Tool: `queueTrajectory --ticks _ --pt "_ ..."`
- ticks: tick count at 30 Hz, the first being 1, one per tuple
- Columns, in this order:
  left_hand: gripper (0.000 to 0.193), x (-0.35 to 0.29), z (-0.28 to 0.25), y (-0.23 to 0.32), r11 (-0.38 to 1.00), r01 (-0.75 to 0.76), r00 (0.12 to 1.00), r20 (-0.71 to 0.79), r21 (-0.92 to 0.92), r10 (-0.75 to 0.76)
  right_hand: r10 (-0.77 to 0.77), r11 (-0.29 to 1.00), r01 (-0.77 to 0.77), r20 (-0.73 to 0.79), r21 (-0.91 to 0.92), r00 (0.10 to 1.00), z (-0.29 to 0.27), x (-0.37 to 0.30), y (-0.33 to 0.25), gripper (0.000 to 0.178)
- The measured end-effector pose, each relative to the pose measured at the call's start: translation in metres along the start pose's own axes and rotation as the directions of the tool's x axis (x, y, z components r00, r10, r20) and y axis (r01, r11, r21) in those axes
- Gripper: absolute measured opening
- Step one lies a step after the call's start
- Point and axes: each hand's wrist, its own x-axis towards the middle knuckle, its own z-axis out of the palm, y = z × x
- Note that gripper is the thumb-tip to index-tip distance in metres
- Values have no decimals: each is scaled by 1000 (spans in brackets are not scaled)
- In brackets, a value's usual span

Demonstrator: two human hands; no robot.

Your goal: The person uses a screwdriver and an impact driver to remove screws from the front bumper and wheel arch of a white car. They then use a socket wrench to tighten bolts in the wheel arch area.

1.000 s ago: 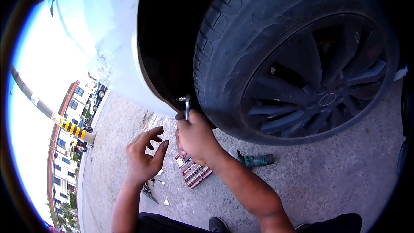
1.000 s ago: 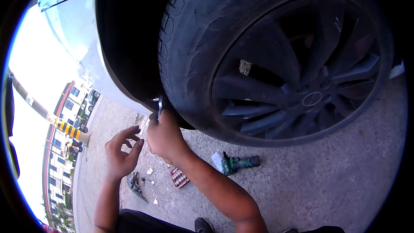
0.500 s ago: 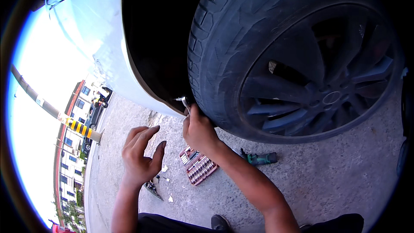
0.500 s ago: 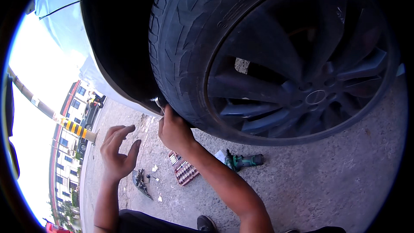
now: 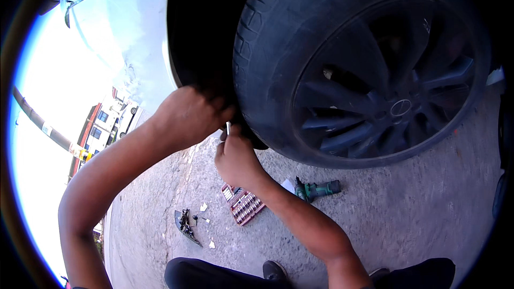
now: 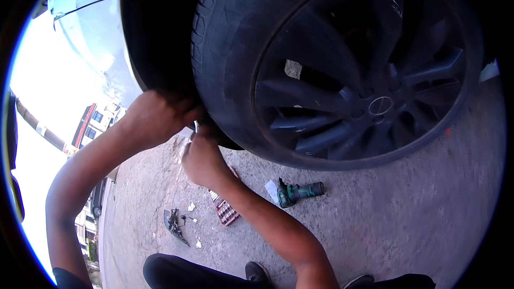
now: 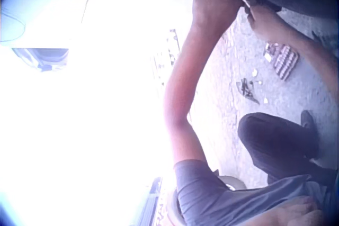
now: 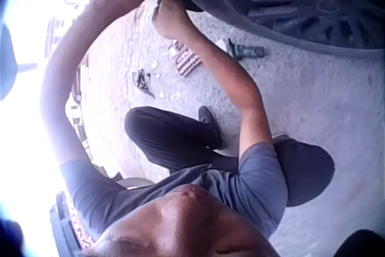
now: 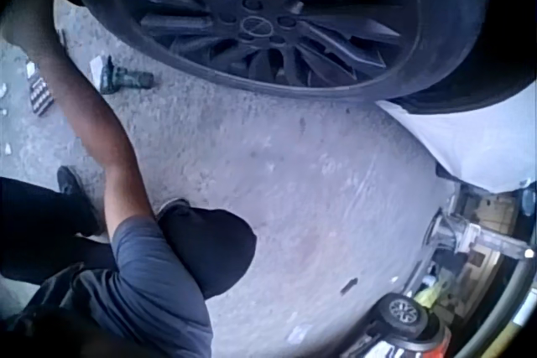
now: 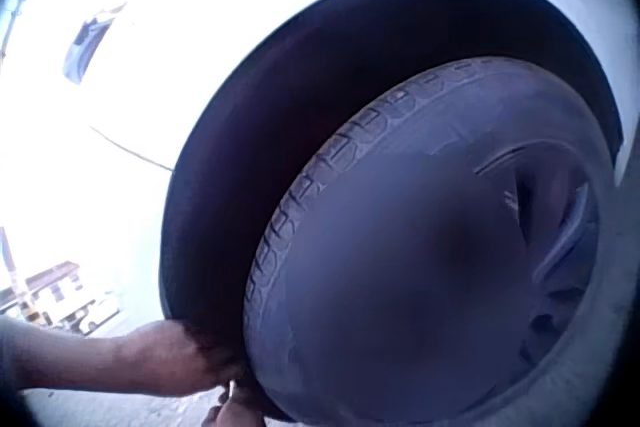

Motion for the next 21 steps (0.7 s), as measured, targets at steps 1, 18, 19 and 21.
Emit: queueTrajectory --ticks 1,18,19,21 --pt "21 4 -2 1 1000 12 995 95 -8 -11 36 997 -38 33 67 999 3 -1 -4 22" --pt "7 48 -6 -19 985 -122 968 206 -118 144 36 999 -36 94 4 995 -17 -6 -1 29" --pt "7 48 -7 -20 987 -129 965 216 -99 147 33 998 -38 101 43 994 -17 -5 1 30" --pt "7 49 -8 -20 986 -129 965 216 -105 149 30 992 -43 113 116 993 -17 -4 4 31"
